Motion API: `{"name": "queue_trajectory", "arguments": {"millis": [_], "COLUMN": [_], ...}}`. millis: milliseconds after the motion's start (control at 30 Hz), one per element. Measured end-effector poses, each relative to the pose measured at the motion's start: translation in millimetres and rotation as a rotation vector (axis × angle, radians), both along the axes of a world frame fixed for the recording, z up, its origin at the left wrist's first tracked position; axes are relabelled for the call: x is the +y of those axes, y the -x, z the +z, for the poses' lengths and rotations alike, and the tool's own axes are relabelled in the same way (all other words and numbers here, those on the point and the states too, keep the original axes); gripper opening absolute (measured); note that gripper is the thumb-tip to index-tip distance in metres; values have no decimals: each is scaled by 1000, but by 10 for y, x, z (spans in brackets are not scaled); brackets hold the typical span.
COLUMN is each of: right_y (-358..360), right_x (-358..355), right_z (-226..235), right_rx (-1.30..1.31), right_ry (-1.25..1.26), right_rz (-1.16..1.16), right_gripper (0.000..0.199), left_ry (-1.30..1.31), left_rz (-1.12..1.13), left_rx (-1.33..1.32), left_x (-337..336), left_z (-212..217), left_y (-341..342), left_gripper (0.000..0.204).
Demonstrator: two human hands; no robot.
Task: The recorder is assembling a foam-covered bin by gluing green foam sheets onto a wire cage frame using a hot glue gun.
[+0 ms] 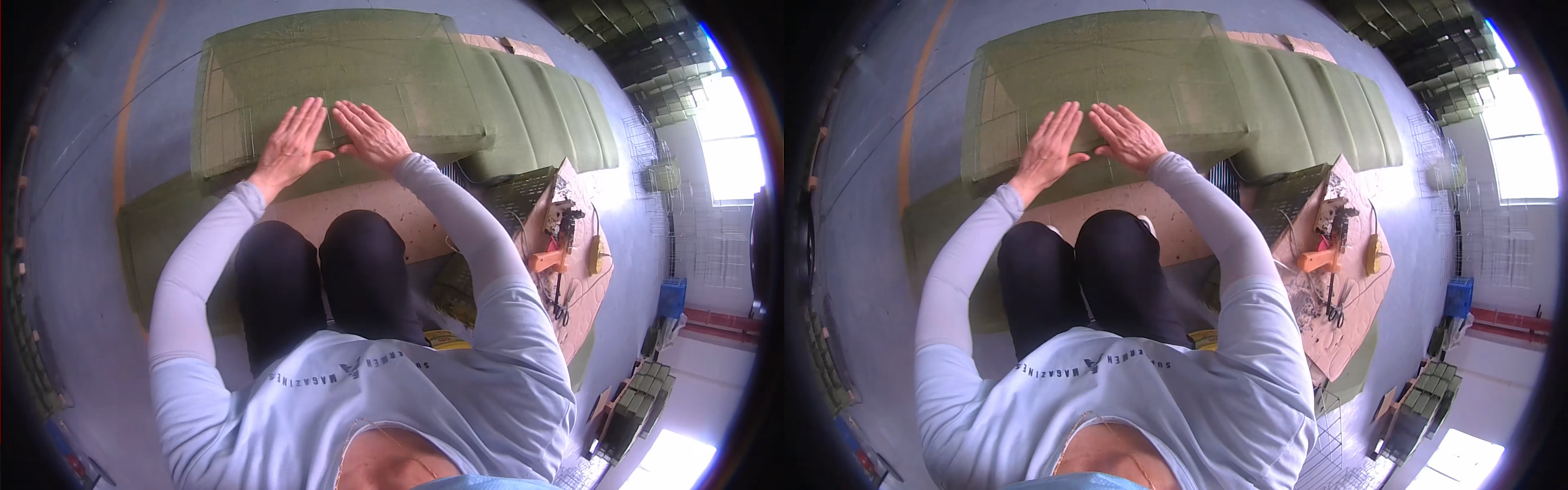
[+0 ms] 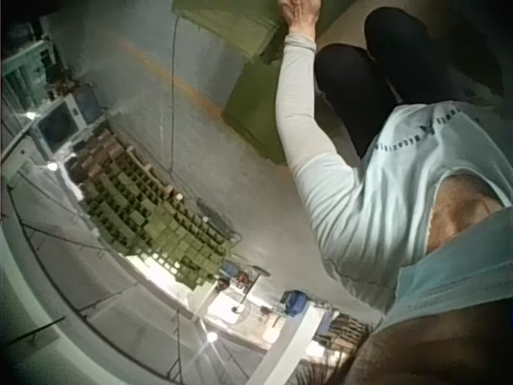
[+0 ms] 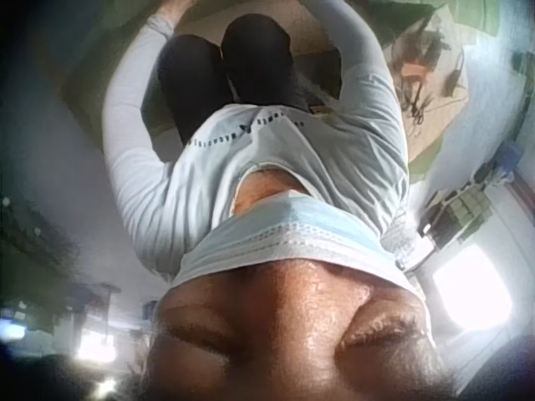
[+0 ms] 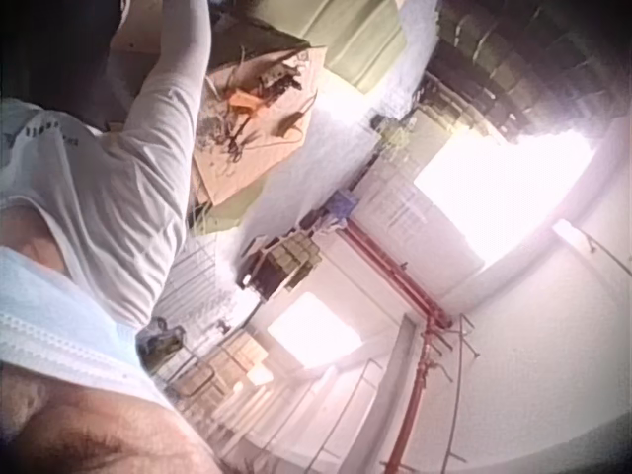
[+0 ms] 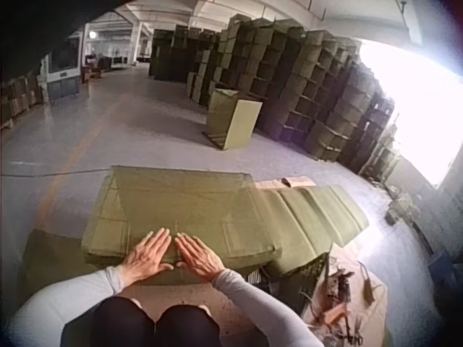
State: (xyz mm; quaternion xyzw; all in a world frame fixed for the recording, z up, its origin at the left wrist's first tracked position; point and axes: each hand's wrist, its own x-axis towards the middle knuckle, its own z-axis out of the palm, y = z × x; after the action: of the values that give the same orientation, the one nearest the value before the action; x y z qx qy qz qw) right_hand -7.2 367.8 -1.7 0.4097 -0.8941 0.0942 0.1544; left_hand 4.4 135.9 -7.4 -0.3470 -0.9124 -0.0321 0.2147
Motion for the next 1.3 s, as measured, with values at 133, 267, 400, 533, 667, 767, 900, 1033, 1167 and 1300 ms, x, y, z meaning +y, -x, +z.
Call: {"name": "queue_trajectory", "arguments": {"millis": [133, 267, 400, 533, 667, 767, 900, 1033, 1167, 1300], "right_y": [-106, -194, -293, -311, -425, -354, -58, -44, -104, -118], "right_x": [-13, -139, -252, -263, -308, -188, -201, -221, -318, -298], "right_z": [-217, -370, -573, -669, -489, -276, 116, -110, -320, -364], "right_rx": [73, 132, 211, 236, 56, -4, -30, 27, 96, 143], "right_ry": [19, 85, 143, 135, 160, 148, 79, -92, -54, 2], "right_rz": [-141, -269, -423, -494, -452, -310, -60, -120, -275, -328], "right_gripper": [77, 73, 72, 79, 80, 80, 76, 78, 82, 85], "left_ry": [101, 141, 203, 170, 181, 91, -11, 40, 126, 125], "left_rz": [15, 30, 53, 76, 53, 50, 34, 22, 68, 84], "left_rx": [-29, 30, 149, 224, 189, 20, -71, 6, 79, 117], "left_x": [118, 106, 149, 204, 47, -154, -271, -267, -304, -343], "left_z": [-61, -142, -139, -160, -69, -3, 69, -80, -130, -169], "left_y": [-2, -3, -42, -47, -124, -160, -95, -90, -142, -141], "left_gripper": [80, 75, 71, 68, 71, 75, 79, 77, 76, 74]}}
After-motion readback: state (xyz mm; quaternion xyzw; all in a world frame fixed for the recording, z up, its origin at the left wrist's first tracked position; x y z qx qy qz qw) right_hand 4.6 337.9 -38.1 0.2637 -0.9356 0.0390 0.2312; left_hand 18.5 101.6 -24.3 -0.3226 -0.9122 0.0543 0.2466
